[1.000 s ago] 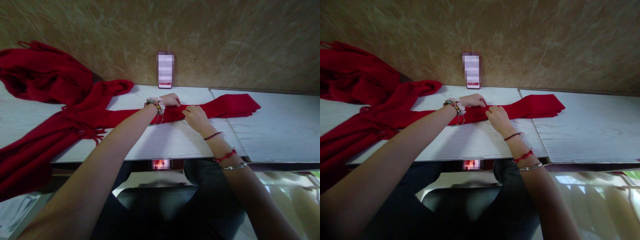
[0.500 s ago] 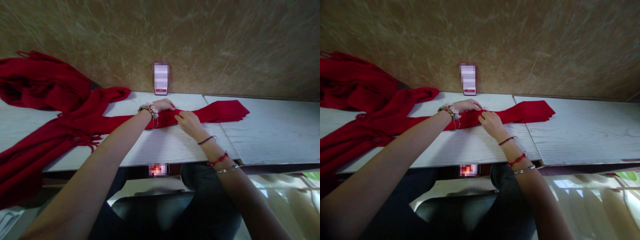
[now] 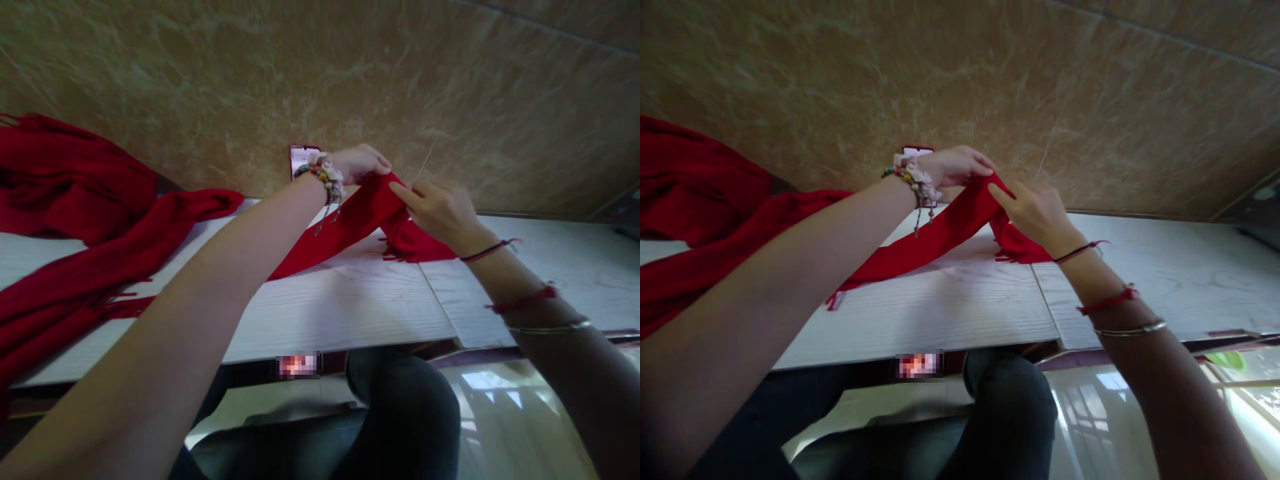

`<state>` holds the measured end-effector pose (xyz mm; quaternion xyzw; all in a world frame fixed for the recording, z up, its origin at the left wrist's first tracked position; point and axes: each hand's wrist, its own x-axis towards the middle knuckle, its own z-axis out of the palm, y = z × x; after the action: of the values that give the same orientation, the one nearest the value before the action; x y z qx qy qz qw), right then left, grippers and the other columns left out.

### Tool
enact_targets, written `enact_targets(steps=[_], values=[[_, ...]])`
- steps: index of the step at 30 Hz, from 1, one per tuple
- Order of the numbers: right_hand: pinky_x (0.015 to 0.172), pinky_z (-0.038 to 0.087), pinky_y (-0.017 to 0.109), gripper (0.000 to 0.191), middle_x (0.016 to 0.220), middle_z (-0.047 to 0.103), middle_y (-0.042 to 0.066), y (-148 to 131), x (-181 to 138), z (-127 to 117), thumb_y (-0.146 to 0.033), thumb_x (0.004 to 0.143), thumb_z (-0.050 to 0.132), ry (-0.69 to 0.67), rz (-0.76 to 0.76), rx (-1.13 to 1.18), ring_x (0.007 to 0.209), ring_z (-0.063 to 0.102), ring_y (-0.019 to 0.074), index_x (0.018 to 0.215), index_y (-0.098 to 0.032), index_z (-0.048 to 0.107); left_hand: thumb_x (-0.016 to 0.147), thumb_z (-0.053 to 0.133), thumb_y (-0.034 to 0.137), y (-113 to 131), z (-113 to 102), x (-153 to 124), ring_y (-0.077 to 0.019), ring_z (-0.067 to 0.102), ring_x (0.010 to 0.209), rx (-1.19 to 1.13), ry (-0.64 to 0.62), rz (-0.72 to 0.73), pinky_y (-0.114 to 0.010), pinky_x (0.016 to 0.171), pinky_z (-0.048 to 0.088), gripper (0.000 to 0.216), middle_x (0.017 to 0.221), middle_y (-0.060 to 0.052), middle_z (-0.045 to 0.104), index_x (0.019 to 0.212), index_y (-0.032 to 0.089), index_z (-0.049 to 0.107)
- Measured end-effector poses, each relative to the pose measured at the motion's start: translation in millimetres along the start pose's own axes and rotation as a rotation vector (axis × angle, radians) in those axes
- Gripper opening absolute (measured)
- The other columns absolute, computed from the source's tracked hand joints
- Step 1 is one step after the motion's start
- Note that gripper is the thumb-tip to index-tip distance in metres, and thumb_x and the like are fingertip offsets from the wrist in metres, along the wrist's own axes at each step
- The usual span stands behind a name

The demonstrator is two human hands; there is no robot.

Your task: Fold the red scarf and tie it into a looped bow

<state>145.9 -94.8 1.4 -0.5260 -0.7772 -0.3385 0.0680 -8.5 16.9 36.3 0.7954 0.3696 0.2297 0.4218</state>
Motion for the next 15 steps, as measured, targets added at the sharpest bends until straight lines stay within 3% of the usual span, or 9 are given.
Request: enact_targets(steps=[3, 6, 8, 10, 12, 15], values=[[0.063, 0.035, 0.03, 0.038, 0.092, 0.065, 0.01, 54, -17, -4, -0.028, 0.097, 0.039, -0.008, 0.096, -0.131, 0.076, 0.057, 0.0179, 0.13, -0.021, 0.057, 0.092, 0.045, 0.008, 41, 26, 29, -0.0187, 0.055, 0.114, 0.053, -0.003, 0.159, -0.03, 0.087, 0.04, 0.038, 0.126, -0.011, 0.059, 0.129, 0.006, 0.049], [0.059, 0.034, 0.032, 0.04, 0.088, 0.066, 0.012, 94, -49, 18, -0.027, 0.094, 0.048, -0.067, 0.212, -0.232, 0.071, 0.058, 0.0189, 0.132, -0.022, 0.056, 0.094, 0.047, 0.015, 48, 74, 42, -0.0178, 0.048, 0.124, 0.255, -0.004, 0.339, -0.026, 0.099, 0.036, 0.05, 0.142, -0.015, 0.047, 0.142, 0.007, 0.034], [0.055, 0.033, 0.032, 0.041, 0.088, 0.067, 0.013, 109, -75, 47, -0.018, 0.091, 0.048, -0.15, 0.302, -0.244, 0.066, 0.057, 0.0182, 0.131, -0.025, 0.057, 0.093, 0.052, 0.03, 30, 111, 39, -0.0264, 0.038, 0.134, 0.334, -0.039, 0.366, -0.035, 0.108, 0.031, 0.059, 0.148, -0.019, 0.038, 0.144, 0.008, 0.032], [0.055, 0.035, 0.031, 0.04, 0.084, 0.068, 0.012, 116, -98, 79, -0.016, 0.09, 0.046, -0.224, 0.261, -0.144, 0.064, 0.059, 0.0193, 0.127, -0.021, 0.059, 0.08, 0.068, 0.042, 4, 143, 30, -0.0414, 0.025, 0.139, 0.416, -0.061, 0.316, -0.054, 0.111, 0.022, 0.081, 0.152, -0.023, 0.028, 0.146, 0.011, 0.032], [0.054, 0.038, 0.032, 0.04, 0.083, 0.068, 0.013, 115, -115, 106, -0.014, 0.088, 0.041, -0.233, 0.268, -0.023, 0.064, 0.06, 0.0204, 0.123, -0.017, 0.06, 0.08, 0.065, 0.05, -21, 163, 22, -0.044, 0.018, 0.141, 0.625, -0.102, 0.248, -0.059, 0.11, 0.024, 0.084, 0.156, -0.019, 0.021, 0.148, 0.016, 0.03], [0.062, 0.046, 0.032, 0.047, 0.091, 0.068, 0.015, 110, -126, 128, -0.011, 0.085, 0.037, -0.2, 0.274, 0.132, 0.071, 0.062, 0.022, 0.127, -0.015, 0.056, 0.087, 0.054, 0.043, -41, 171, 16, -0.0439, 0.018, 0.14, 0.73, -0.1, 0.257, -0.061, 0.107, 0.029, 0.071, 0.157, -0.019, 0.019, 0.148, 0.016, 0.03]])
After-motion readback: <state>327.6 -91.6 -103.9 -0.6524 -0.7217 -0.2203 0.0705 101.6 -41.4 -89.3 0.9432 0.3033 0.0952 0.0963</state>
